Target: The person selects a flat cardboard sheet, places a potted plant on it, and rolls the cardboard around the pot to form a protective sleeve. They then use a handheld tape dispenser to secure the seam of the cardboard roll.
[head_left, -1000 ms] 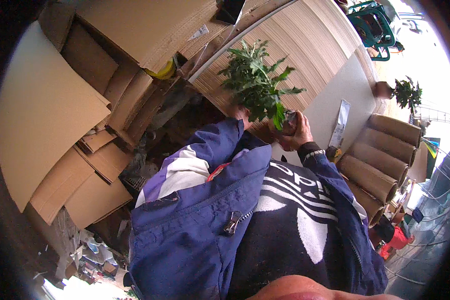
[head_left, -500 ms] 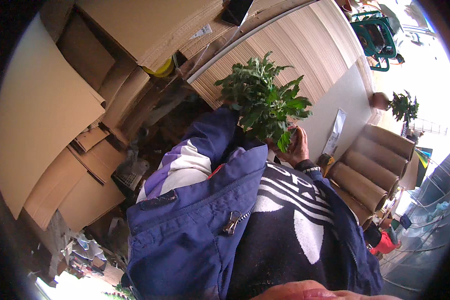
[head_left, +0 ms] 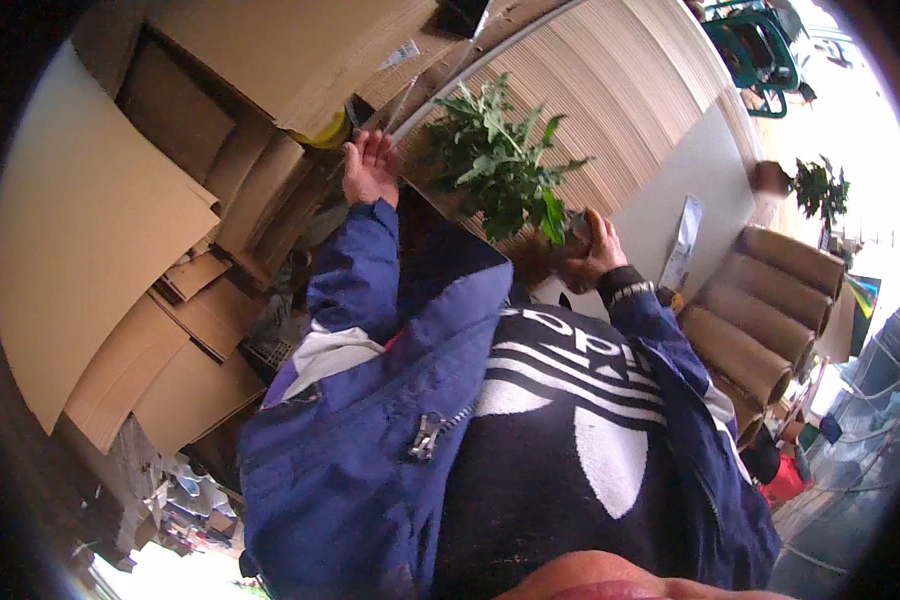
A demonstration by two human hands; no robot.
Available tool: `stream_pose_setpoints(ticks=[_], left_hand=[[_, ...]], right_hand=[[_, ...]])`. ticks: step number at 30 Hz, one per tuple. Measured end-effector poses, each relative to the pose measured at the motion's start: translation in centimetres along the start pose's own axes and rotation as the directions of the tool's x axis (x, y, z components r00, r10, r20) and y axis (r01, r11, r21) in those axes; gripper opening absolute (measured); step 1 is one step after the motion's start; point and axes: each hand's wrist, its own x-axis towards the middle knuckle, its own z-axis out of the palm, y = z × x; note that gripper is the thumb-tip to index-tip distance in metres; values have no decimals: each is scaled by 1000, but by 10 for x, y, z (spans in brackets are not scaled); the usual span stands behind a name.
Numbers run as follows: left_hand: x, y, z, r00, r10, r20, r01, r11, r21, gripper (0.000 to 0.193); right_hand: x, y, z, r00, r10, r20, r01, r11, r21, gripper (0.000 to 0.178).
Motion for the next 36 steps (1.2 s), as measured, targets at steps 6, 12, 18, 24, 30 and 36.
stream_pose_setpoints(ticks=[6,12,18,24,30,36], left_hand=[[-82,-66,-50,856,-513,-64,517,850,104,14],[-120,-158,-36,689,-725,-11,710,672,211,25],[-83,-208,-33,628,-759,168,770,638,4,28],[-46,-212,-24,735,-658,166,673,738,-51,27],[-11,-168,-1,827,-522,207,546,834,-79,27],[11,-106,-12,953,-296,64,303,940,-156,26]], right_hand=[[13,15,3,1000,8,20,-9,1000,23,109],[-3,19,5,999,-4,-50,10,992,123,111],[-33,31,21,967,-109,-230,145,978,147,114],[-41,39,20,967,-137,-217,182,962,204,114],[-9,39,15,991,-98,-96,108,988,109,106],[17,32,0,994,44,97,-54,992,111,112]])
